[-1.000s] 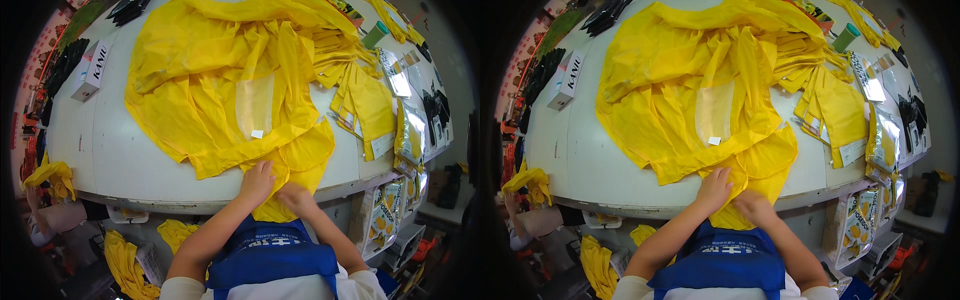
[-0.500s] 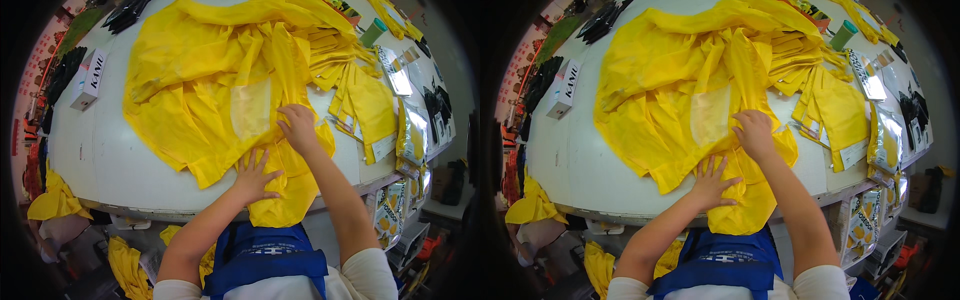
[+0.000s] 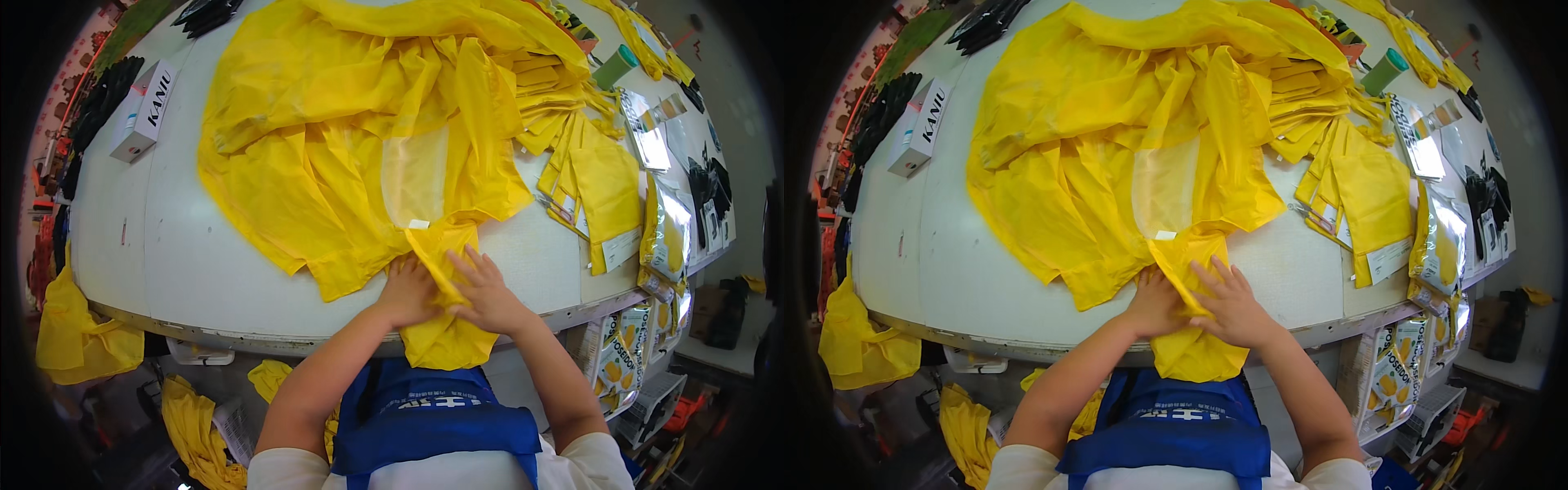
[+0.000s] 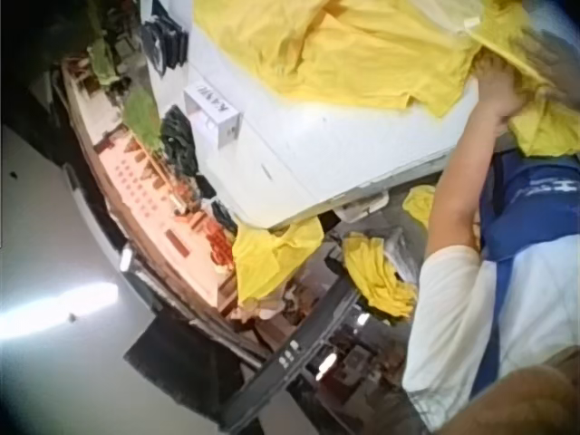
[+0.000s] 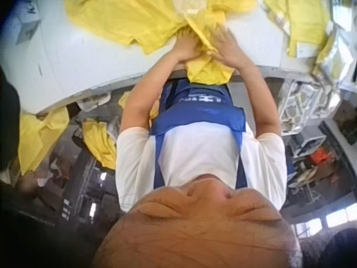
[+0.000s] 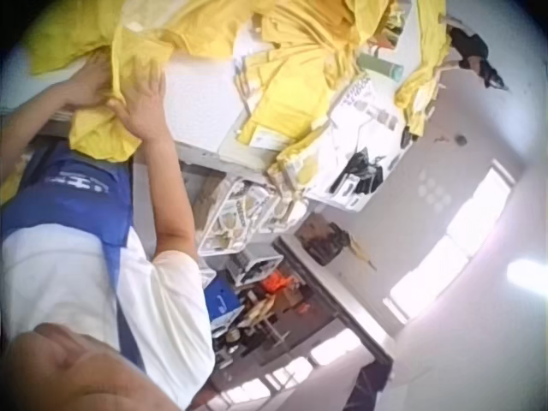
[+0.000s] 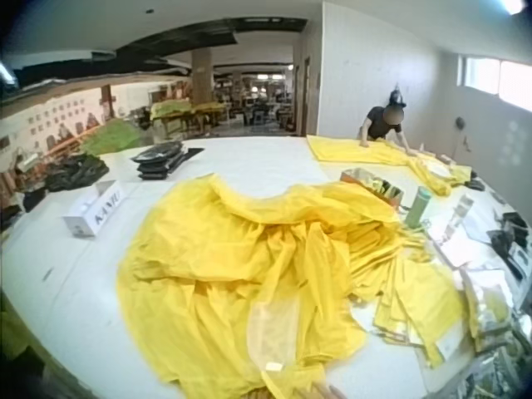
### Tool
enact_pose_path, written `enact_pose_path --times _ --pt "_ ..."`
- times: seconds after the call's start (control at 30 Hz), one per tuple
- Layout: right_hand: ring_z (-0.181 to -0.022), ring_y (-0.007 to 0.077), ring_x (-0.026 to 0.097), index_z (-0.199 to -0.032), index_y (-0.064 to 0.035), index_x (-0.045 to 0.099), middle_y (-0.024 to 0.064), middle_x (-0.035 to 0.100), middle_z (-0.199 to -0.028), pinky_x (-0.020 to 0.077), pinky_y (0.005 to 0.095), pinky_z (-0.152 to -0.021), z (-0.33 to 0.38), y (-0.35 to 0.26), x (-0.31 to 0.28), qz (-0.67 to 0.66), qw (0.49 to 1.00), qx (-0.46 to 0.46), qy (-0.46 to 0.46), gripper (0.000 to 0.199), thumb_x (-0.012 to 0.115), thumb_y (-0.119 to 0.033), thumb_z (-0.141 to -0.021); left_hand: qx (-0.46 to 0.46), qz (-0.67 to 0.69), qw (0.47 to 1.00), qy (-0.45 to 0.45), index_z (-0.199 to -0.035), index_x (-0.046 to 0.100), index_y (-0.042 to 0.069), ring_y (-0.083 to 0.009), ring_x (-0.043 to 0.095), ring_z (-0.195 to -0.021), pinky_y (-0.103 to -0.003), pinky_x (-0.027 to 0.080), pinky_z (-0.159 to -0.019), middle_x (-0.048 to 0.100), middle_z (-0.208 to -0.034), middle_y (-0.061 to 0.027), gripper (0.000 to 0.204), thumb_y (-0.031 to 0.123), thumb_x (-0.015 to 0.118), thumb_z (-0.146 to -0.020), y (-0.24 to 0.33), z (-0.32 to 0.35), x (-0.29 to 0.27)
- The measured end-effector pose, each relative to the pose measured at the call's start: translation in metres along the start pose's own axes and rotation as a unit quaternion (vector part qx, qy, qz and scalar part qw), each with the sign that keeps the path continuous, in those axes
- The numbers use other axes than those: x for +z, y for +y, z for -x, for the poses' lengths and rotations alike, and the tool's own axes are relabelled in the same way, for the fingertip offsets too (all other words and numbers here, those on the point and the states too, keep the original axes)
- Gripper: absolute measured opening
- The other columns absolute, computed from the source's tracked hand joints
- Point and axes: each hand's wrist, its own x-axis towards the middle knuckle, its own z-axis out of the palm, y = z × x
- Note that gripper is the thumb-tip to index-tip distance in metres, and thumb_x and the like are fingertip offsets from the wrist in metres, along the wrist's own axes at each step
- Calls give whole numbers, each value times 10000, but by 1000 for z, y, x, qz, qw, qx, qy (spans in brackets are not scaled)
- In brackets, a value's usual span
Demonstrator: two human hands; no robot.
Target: The person folds bright yellow fabric items on a large white table in a workshop. They smooth, fold, and stack the items, occasionally using a small blue cloth to wipe the fabric. The folded items are stacked into neat piles on the table.
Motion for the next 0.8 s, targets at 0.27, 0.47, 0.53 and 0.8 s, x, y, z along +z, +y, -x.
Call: enact_pose_path --times 0.27,0.47,0.53,0.8 --pt "-1408 386 159 -1322 -302 515 38 322 -1497 85 590 -1107 6 17 27 41 998 -23 -51 546 549 -541 -833 141 65 966 207 -1302 485 84 -287 517 -1165 -427 358 -1026 501 -1309 -143 511 144 599 -807 -7 9 -17" --pt "-1357 321 305 -1329 -239 488 37 391 -1445 221 548 -1095 66 44 4 158 986 9 -42 597 664 -238 -758 140 -186 973 1 -1402 401 297 -357 235 -1385 -534 146 -1119 273 -1501 -142 714 583 598 -778 3 29 5" --pt "-1353 299 320 -1334 -236 477 43 401 -1435 246 523 -1093 71 38 6 139 984 -82 -74 605 662 -220 -759 125 -196 973 -17 -1414 371 352 -375 170 -1404 -546 105 -1125 233 -1518 -136 748 620 599 -753 4 30 8" --pt "-773 373 607 -827 -30 598 182 641 -847 478 456 -677 -12 52 41 -94 955 252 122 297 605 -324 -867 106 -86 982 128 -1290 486 116 -289 386 -1224 -422 289 -1027 378 -1351 -129 496 348 565 -859 -15 33 2"
